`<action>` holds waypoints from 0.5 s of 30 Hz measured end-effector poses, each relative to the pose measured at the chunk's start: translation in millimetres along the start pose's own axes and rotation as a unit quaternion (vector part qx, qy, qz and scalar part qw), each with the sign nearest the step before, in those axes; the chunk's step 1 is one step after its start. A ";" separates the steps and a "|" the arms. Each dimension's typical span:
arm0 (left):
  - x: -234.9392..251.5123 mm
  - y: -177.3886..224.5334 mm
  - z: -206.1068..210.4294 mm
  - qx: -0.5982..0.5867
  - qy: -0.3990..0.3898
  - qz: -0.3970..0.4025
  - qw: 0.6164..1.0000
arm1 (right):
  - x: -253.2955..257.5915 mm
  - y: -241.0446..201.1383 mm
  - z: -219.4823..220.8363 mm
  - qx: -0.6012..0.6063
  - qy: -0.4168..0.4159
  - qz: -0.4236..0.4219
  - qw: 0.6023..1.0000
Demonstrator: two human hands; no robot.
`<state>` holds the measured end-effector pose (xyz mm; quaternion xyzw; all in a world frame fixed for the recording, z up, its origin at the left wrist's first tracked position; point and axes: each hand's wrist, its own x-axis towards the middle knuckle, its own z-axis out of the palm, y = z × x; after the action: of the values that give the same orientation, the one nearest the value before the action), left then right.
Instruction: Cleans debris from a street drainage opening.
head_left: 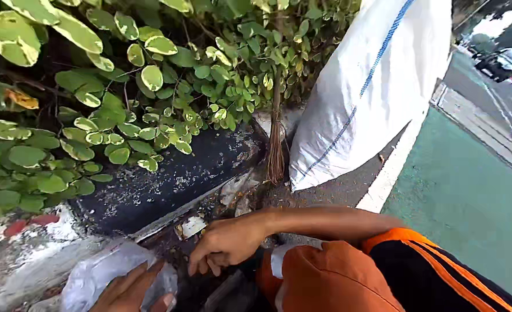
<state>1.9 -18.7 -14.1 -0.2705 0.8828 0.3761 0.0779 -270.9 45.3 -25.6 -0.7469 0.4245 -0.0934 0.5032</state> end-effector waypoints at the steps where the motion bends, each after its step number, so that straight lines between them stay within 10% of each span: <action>1: 0.3 1.5 4.2 -0.003 0.015 0.008 1.000 | 19.1 1.5 17.9 0.057 0.000 -0.019 0.998; 5: -3.8 4.5 17.4 0.034 0.079 0.021 0.996 | 69.2 17.1 65.9 0.303 0.039 -0.026 0.952; 11: -24.2 11.1 12.1 -0.075 -0.043 0.067 0.994 | 86.5 16.6 92.8 0.549 0.121 0.109 0.820; 15: -27.9 14.3 22.1 -0.113 -0.180 0.103 0.972 | 111.1 66.8 106.2 0.267 0.180 0.234 0.917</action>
<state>16.3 16.6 -11.3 -0.1132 0.8290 0.5220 0.1659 -177.6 26.9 -163.7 -0.4344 0.6296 -0.2155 0.6070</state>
